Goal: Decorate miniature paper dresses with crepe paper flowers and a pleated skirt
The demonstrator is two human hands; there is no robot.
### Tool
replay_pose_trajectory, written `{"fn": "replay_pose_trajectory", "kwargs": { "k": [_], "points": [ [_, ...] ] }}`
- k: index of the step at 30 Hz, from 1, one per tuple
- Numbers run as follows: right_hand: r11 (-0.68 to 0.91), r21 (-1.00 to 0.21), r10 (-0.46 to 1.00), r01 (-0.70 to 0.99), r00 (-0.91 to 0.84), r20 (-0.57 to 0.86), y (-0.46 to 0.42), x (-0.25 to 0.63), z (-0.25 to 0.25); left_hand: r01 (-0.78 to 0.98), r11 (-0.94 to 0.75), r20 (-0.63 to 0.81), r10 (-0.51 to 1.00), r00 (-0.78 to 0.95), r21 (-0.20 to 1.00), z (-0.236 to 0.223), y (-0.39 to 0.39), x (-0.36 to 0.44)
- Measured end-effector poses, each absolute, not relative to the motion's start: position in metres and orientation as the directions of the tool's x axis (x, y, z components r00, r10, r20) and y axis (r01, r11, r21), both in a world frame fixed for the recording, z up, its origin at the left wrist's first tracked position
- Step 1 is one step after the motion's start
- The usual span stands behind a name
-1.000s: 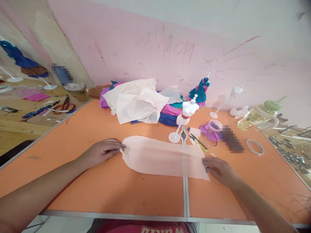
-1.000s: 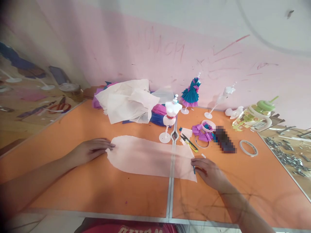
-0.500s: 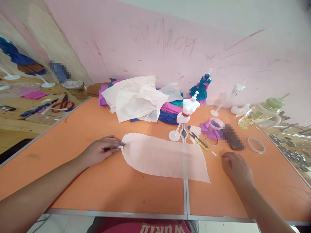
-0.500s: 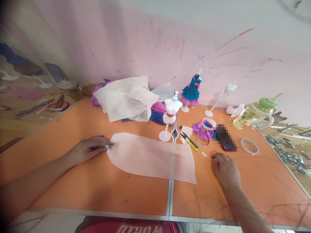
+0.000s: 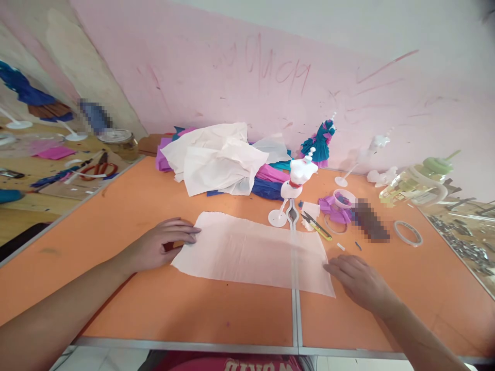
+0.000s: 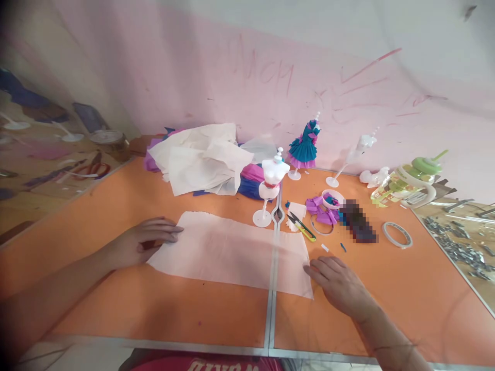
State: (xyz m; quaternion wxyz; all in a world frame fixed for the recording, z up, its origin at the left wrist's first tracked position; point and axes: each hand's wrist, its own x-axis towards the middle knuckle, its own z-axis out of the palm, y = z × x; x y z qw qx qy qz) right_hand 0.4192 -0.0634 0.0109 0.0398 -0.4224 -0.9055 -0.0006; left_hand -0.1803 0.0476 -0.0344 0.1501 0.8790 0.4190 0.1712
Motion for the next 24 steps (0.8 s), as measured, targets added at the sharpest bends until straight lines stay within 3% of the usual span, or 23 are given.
{"fn": "replay_pose_trajectory", "kwargs": {
  "k": [4,8,12,18,24],
  "points": [
    [0.684,-0.111,0.727,0.721,-0.686,0.028,-0.071,0.417,0.009,0.696,-0.637,0.135,0.762,0.633,0.330,-0.023,0.043,-0.177],
    [0.632,-0.185,0.772,0.752,-0.631,0.075,-0.066,0.413,0.010,0.742,-0.612,0.066,0.782,0.620,0.275,-0.005,0.034,-0.165],
    [0.606,-0.298,0.793,0.737,-0.588,0.158,-0.062,0.408,0.010,0.807,-0.496,0.034,0.858,0.513,0.320,-0.003,0.030,-0.161],
    [0.503,-0.361,0.858,0.785,-0.505,0.096,-0.063,0.406,0.010,0.817,-0.381,-0.024,0.901,0.433,0.433,-0.002,0.025,-0.158],
    [0.453,-0.414,0.891,0.789,-0.413,0.188,-0.063,0.405,-0.007,0.826,-0.382,-0.081,0.889,0.452,0.415,0.004,0.021,-0.150]
  ]
}}
